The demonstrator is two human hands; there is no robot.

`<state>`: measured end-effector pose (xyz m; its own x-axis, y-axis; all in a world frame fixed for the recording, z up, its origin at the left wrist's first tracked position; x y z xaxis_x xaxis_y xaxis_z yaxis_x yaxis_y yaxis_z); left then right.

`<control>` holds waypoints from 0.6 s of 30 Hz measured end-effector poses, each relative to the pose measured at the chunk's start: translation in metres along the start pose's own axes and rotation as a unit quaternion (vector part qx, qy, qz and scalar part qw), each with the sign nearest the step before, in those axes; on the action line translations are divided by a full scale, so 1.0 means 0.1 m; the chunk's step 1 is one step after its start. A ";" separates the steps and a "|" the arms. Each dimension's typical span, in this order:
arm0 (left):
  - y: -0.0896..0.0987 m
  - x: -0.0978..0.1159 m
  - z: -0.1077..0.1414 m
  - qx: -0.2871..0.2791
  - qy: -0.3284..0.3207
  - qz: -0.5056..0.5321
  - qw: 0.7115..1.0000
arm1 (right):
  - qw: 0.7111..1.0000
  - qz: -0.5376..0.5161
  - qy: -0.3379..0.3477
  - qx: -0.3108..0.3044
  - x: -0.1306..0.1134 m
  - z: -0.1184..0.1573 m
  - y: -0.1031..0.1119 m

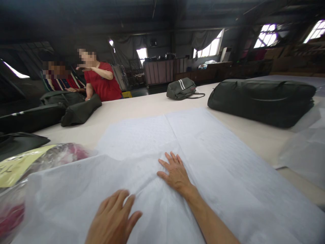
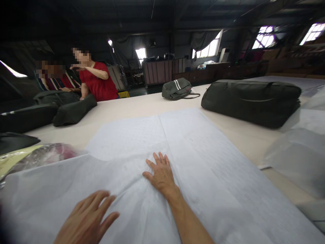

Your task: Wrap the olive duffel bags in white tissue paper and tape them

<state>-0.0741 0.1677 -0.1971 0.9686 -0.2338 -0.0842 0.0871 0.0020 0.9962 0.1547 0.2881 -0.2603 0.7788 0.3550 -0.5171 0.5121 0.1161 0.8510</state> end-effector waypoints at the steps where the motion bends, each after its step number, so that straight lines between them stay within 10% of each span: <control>1: 0.00 0.13 -0.21 0.017 -0.049 -0.004 0.999 | 1.000 0.003 0.002 0.001 0.00 0.00 0.00; 6: -0.35 0.50 -0.88 -0.042 -0.043 0.035 0.998 | 1.000 0.013 0.001 0.006 0.00 0.00 0.00; 18: -0.63 0.51 -0.89 -0.058 0.109 0.070 0.990 | 0.998 0.042 -0.052 0.008 -0.02 0.00 -0.04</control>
Point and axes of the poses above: each hand's wrist, its own z-axis away from the middle knuckle, its own y-axis out of the back of the hand, x = y × z, the point moved 2 cm from there along -z, towards the middle knuckle, and after that the axes turned 5 degrees about -x, right-handed, at the moved point
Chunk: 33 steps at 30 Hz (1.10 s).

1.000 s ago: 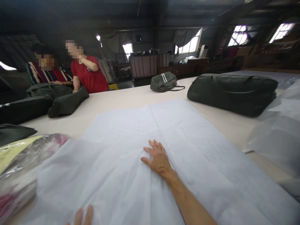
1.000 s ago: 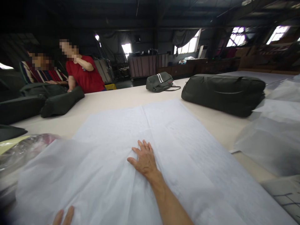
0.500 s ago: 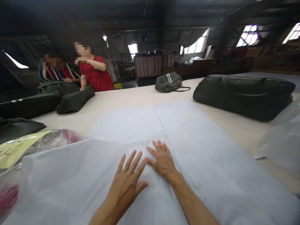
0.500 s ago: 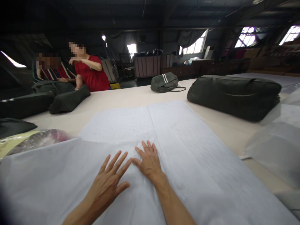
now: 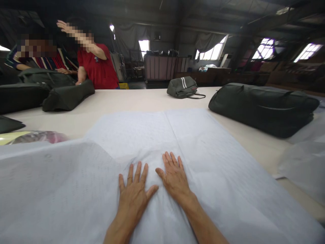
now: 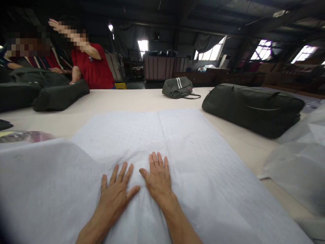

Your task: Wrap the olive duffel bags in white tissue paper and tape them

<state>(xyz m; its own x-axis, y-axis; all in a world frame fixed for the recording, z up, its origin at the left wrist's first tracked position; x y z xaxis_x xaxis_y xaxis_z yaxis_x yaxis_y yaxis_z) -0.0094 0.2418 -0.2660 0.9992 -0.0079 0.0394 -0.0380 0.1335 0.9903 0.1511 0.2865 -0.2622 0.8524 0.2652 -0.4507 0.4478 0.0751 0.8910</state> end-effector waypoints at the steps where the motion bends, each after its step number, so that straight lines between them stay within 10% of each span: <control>1: 0.00 0.00 0.00 0.003 0.000 0.002 1.000 | 1.000 0.005 -0.006 0.000 0.00 0.00 0.00; 24: -0.06 0.07 0.00 0.073 -0.067 -0.015 0.995 | 0.993 0.055 -0.102 -0.017 -0.13 0.25 0.06; 33: -0.05 0.09 0.01 0.077 -0.061 -0.021 0.995 | 0.991 -0.084 -0.103 0.022 -0.05 0.23 0.08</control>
Point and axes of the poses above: each hand's wrist, its own z-axis away from the middle knuckle, its own y-axis out of the back of the hand, x = y × z, the point moved 2 cm from there along -z, towards the middle knuckle, and after that the axes turned 5 degrees about -x, right-handed, at the moved point
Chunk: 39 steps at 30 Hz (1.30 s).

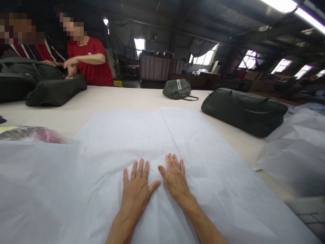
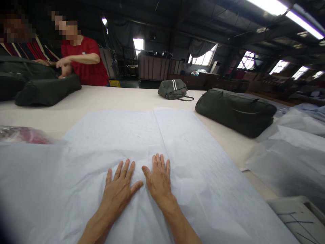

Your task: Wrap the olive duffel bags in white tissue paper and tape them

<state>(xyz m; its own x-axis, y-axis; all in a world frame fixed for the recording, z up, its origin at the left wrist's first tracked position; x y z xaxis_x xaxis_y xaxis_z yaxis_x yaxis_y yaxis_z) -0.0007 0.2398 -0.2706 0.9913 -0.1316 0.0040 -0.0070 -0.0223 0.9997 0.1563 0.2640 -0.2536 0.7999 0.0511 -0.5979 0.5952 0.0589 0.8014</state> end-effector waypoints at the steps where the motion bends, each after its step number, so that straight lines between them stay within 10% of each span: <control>1: 0.00 0.00 0.00 0.001 0.002 0.003 1.000 | 0.999 -0.052 -0.006 0.004 0.02 -0.01 0.03; 5: -0.02 0.02 -0.01 0.000 0.013 0.017 1.000 | 0.931 -0.354 -0.076 0.049 0.09 -0.07 0.23; 11: -0.03 0.04 -0.01 0.001 0.015 0.023 1.000 | 0.664 -0.698 -0.233 0.135 0.29 -0.20 0.45; 14: -0.01 0.04 -0.01 0.002 0.018 0.023 1.000 | 0.596 -0.731 -0.295 0.150 0.42 -0.21 0.47; 16: -0.01 0.04 -0.01 0.004 0.019 0.024 1.000 | 0.612 -0.712 -0.315 0.140 0.45 -0.19 0.50; 19: -0.01 0.05 0.00 0.014 0.017 0.030 0.999 | 0.723 -0.623 -0.286 0.080 0.36 -0.10 0.58; 22: -0.01 0.04 0.00 0.035 0.010 0.034 0.999 | 0.904 -0.415 -0.098 -0.005 0.09 -0.01 0.67; 24: -0.01 0.04 0.00 0.045 0.009 0.036 0.998 | 0.974 -0.206 0.069 -0.068 -0.12 0.02 0.62; 28: 0.01 0.04 0.01 0.045 0.010 0.034 0.998 | 0.953 0.084 0.245 -0.156 -0.28 -0.01 0.33; 39: 0.03 0.07 -0.03 0.129 -0.079 0.087 0.985 | 0.961 0.087 0.151 -0.215 -0.15 -0.16 0.18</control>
<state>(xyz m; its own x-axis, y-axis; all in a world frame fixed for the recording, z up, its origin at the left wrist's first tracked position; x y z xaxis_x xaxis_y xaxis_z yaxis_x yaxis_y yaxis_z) 0.0063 0.2417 -0.2675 0.9394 -0.3076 0.1511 -0.2288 -0.2346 0.9448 0.1537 0.2802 -0.2300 0.7874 0.3800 -0.4854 0.3160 0.4273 0.8471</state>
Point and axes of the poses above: each hand's wrist, its own z-axis away from the middle knuckle, its own y-axis out of the back of the hand, x = y × z, the point moved 2 cm from there along -z, towards the middle knuckle, and after that the axes turned 5 degrees about -x, right-handed, at the moved point
